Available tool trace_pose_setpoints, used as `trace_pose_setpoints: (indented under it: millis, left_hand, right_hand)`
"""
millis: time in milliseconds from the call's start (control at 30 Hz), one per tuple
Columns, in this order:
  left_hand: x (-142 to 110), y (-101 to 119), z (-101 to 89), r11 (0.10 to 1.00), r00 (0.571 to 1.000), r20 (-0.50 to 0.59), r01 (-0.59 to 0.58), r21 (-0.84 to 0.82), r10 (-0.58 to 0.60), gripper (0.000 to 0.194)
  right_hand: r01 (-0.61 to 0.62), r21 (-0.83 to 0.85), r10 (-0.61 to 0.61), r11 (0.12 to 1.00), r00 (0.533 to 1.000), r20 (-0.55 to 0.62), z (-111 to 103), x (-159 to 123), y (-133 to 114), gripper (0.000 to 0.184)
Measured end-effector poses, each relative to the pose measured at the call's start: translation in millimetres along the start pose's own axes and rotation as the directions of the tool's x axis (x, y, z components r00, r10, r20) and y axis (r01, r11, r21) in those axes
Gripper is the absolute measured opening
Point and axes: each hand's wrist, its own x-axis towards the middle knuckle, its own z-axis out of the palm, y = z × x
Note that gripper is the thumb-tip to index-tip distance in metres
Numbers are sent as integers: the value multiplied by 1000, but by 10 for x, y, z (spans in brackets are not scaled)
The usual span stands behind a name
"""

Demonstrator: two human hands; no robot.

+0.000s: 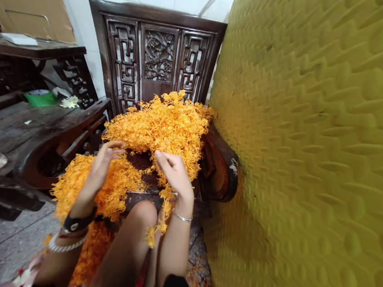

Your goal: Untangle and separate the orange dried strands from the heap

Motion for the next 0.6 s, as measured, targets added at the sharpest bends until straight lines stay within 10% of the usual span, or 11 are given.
trace_pose_setpoints:
  millis: [67,400,533,600]
  left_hand:
    - [47,329,386,942,966,259,96,-321,-10,46]
    - [444,962,1422,723,947,320,217,-656,7,26]
    - [577,959,1563,697,766,627,372,-613,141,39]
    - [594,886,1583,741,751,633,313,-594,190,40]
  right_hand:
    - [-12,-4,12,1000,998,54,75,7,14,45]
    - [-62,17,62,998,998,-20,-264,-109,14,49]
    - [-116,61,118,991,993,-30,-370,-108,80,52]
    - [-131,86,137,988,989,-62,-406,-87,126,52]
